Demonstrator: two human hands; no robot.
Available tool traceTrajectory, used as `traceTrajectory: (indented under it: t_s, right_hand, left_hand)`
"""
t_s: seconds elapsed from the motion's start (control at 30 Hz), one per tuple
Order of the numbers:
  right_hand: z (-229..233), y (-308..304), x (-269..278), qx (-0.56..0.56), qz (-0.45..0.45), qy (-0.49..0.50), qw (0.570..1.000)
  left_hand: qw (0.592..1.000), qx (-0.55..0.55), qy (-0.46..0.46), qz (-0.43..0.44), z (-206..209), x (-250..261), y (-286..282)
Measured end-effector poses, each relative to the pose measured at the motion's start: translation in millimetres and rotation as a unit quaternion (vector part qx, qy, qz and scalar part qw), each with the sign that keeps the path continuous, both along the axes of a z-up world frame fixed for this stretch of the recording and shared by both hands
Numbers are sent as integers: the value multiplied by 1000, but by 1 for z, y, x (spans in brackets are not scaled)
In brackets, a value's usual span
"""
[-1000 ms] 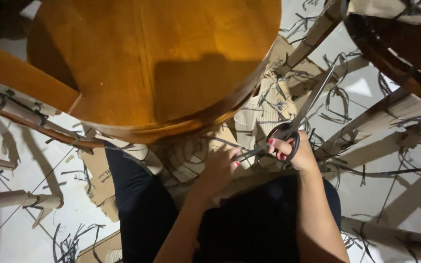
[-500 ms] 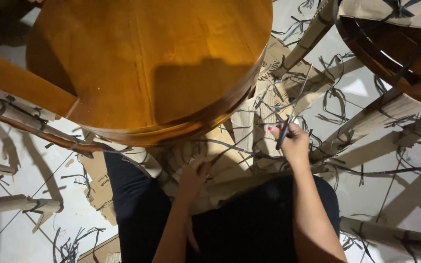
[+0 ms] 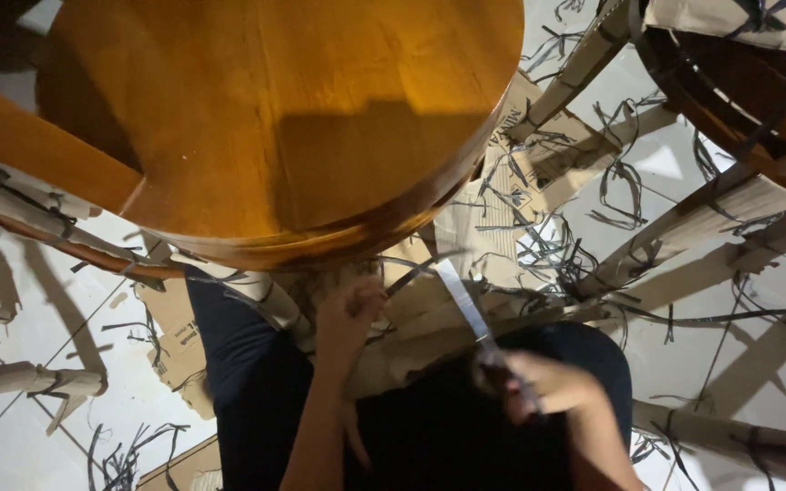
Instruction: The person wraps the legs and edges of a wooden table and chairs with paper and tape, using scissors to cut the materials.
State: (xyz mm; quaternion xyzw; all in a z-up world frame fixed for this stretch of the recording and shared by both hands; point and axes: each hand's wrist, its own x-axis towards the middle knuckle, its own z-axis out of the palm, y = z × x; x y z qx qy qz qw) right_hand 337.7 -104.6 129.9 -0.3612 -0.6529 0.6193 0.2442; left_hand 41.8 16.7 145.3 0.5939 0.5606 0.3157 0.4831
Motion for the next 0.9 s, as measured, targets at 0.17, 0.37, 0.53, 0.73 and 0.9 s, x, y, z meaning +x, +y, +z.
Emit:
traceTrajectory:
  t_s: [0.17,0.37,0.53,0.73,0.9]
  right_hand:
    - [-34,-27,-49,-144,28,-109,983]
    - [-45,-19,-52,-166,-34,-179,969]
    - [-45,-10,-59,-39,-38,-60,997]
    - [-34,-8,-59,-29,-74,-83,993]
    - [-61,-9,-53,45,-76,-21,996]
  left_hand:
    - [997,-34,-40,62,21,3,0]
    - [994,-101,7,31,45,6,-6]
    - [986,-84,-141,-35,56,26,-18]
    - [986,-128,-102,-13,75,42,-24]
    - [990,-110,-88,-23,84,46,-23]
